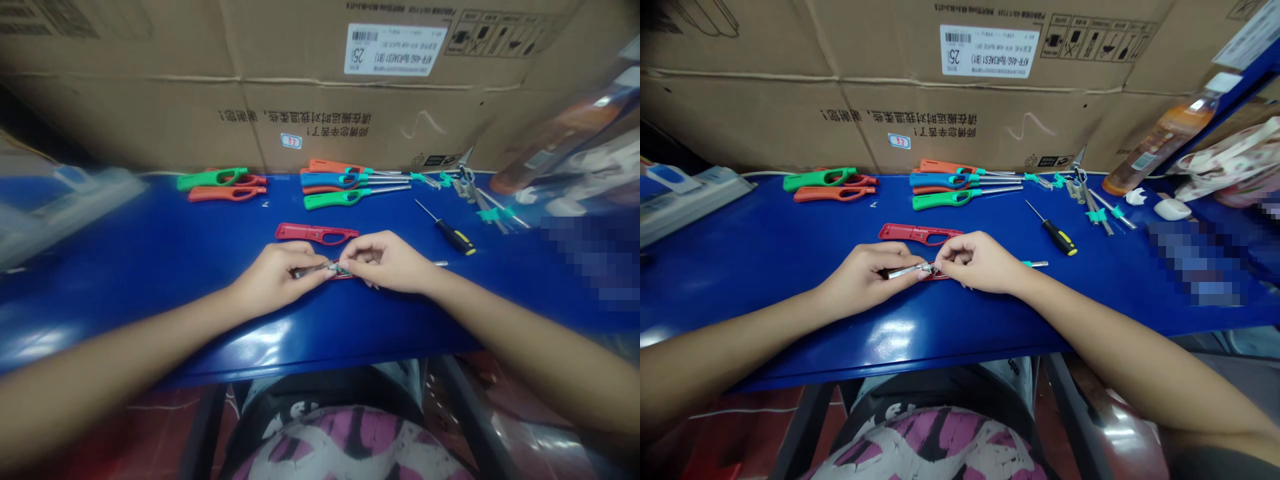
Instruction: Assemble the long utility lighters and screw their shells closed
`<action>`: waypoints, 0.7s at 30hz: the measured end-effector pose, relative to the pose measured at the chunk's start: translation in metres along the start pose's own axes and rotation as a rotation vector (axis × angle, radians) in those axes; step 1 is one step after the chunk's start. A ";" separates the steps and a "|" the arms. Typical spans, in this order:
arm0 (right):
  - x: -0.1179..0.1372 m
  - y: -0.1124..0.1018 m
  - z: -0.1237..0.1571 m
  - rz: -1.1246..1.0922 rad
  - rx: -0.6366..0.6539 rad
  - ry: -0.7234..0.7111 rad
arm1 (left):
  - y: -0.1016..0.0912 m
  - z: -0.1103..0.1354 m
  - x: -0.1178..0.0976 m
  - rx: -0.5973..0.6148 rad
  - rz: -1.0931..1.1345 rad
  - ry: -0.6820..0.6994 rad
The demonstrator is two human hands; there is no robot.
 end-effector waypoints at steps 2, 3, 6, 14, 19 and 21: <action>-0.002 -0.001 0.000 0.001 -0.008 0.025 | -0.002 0.000 -0.001 -0.021 -0.001 0.004; -0.003 -0.001 0.000 0.006 -0.011 0.032 | -0.003 0.000 -0.002 -0.028 -0.001 0.007; -0.002 -0.001 0.000 0.026 -0.005 0.038 | -0.003 0.001 -0.004 -0.031 0.008 0.021; 0.003 -0.002 0.002 0.012 -0.016 -0.010 | -0.003 0.001 -0.006 -0.009 0.001 0.036; 0.001 -0.004 0.002 0.011 0.005 -0.017 | -0.004 0.001 -0.006 -0.012 -0.015 0.034; 0.003 -0.004 0.002 0.022 0.010 -0.028 | -0.005 0.001 -0.006 -0.019 -0.024 0.036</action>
Point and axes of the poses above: each hand's wrist, its own z-axis away from the middle knuckle, its own y-axis out of the palm, x = y × z, the point moved 9 cm from there along -z, towards the middle knuckle, and after that the axes turned 4 degrees about x, right-handed, at the moved point
